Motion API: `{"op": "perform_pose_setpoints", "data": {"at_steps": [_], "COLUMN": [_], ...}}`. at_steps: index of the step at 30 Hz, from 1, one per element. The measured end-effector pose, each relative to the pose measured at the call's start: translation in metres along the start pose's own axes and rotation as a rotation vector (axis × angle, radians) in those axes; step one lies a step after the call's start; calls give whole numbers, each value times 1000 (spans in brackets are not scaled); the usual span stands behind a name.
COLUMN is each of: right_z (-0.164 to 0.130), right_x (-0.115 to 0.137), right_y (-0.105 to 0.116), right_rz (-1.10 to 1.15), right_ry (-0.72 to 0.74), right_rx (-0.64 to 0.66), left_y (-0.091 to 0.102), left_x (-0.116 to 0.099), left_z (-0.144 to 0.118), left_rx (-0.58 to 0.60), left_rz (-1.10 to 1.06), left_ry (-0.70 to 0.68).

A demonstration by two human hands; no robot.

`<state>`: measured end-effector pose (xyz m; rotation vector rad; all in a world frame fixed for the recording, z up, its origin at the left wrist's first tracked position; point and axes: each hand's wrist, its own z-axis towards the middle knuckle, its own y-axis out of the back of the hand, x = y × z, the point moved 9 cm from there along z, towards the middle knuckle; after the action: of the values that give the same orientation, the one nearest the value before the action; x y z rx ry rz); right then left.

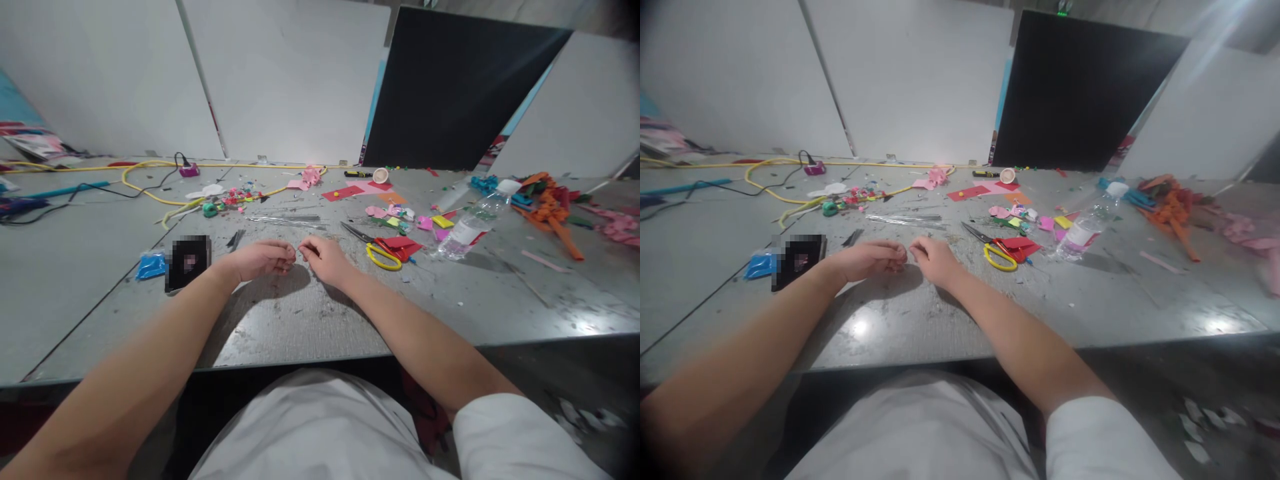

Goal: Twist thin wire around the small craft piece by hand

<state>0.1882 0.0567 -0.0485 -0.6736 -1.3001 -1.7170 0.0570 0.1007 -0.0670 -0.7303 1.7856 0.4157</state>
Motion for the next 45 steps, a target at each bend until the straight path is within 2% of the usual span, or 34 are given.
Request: {"op": "perform_pose_setpoints", "data": {"at_steps": [7, 15, 23, 27, 37, 45], "right_z": [-1, -2, -1, -1, -3, -3], "right_x": [9, 11, 10, 12, 15, 14], "right_y": [0, -1, 1, 2, 3, 1], "right_rz": [-21, -11, -43, -43, -42, -33], "right_ry": [98, 75, 75, 77, 79, 93], "right_rx": [-15, 6, -15, -17, -23, -14], "left_y": [-7, -11, -13, -5, -2, -5], "left_x": [-5, -18, -9, -5, -8, -6], "left_z": [-3, -4, -6, -3, -2, -2], "left_rx": [78, 43, 73, 32, -4, 35], "left_rz": [28, 125, 53, 7, -1, -30], "left_ry": [-43, -159, -53, -20, -41, -34]}}
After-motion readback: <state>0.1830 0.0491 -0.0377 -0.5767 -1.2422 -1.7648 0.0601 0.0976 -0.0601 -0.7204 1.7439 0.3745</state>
